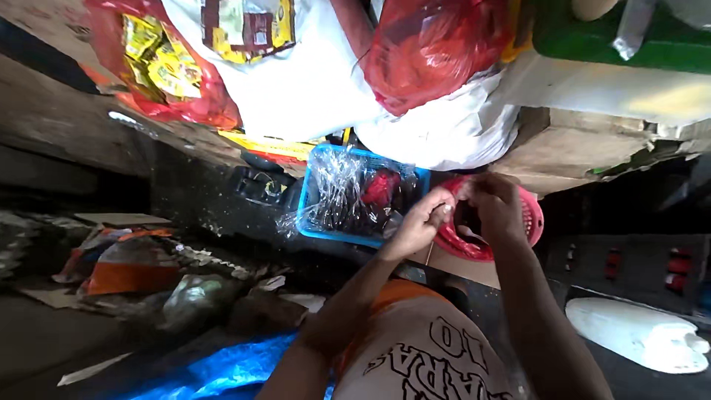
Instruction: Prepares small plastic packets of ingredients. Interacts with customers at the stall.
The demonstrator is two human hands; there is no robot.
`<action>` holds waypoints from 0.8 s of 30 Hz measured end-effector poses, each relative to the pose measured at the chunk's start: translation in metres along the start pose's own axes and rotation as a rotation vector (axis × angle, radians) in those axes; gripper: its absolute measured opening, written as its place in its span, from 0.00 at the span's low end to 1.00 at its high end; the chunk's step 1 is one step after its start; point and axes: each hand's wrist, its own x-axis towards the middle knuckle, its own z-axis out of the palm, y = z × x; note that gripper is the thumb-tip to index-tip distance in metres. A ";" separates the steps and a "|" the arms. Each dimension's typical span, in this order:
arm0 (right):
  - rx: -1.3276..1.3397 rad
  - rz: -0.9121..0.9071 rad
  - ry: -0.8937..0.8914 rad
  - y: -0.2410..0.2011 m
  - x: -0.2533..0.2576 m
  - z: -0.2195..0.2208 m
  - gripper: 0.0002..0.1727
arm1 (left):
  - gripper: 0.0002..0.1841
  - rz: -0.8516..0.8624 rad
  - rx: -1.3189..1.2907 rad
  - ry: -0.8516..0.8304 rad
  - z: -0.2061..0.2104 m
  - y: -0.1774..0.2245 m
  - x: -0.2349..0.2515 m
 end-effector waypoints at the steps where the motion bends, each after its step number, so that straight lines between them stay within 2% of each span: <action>1: -0.008 0.005 -0.022 0.002 0.006 0.007 0.08 | 0.09 -0.012 0.009 0.020 -0.006 -0.004 -0.005; 6: -0.055 0.065 -0.031 0.004 0.038 0.043 0.10 | 0.12 -0.060 0.063 0.087 -0.037 -0.015 -0.020; 11: 0.062 0.056 -0.016 0.026 0.051 0.079 0.07 | 0.14 -0.082 0.155 0.141 -0.080 -0.017 -0.030; 13: -0.161 0.082 -0.079 0.043 0.044 0.093 0.10 | 0.16 -0.147 0.209 0.209 -0.103 -0.018 -0.035; 15: -0.563 0.167 -0.207 0.063 0.027 0.115 0.17 | 0.19 -0.238 0.248 0.332 -0.127 -0.017 -0.040; 17: -0.818 0.225 -0.325 0.077 0.006 0.143 0.20 | 0.20 -0.231 0.250 0.461 -0.145 -0.021 -0.040; 19: -0.943 0.203 -0.421 0.082 -0.002 0.157 0.24 | 0.20 -0.117 0.210 0.537 -0.152 -0.028 -0.024; 21: -0.980 0.087 -0.406 0.089 -0.006 0.159 0.24 | 0.20 -0.046 0.204 0.538 -0.153 -0.035 -0.002; 24: -0.955 -0.039 -0.389 0.104 -0.004 0.158 0.20 | 0.22 -0.070 0.320 0.541 -0.155 -0.050 0.019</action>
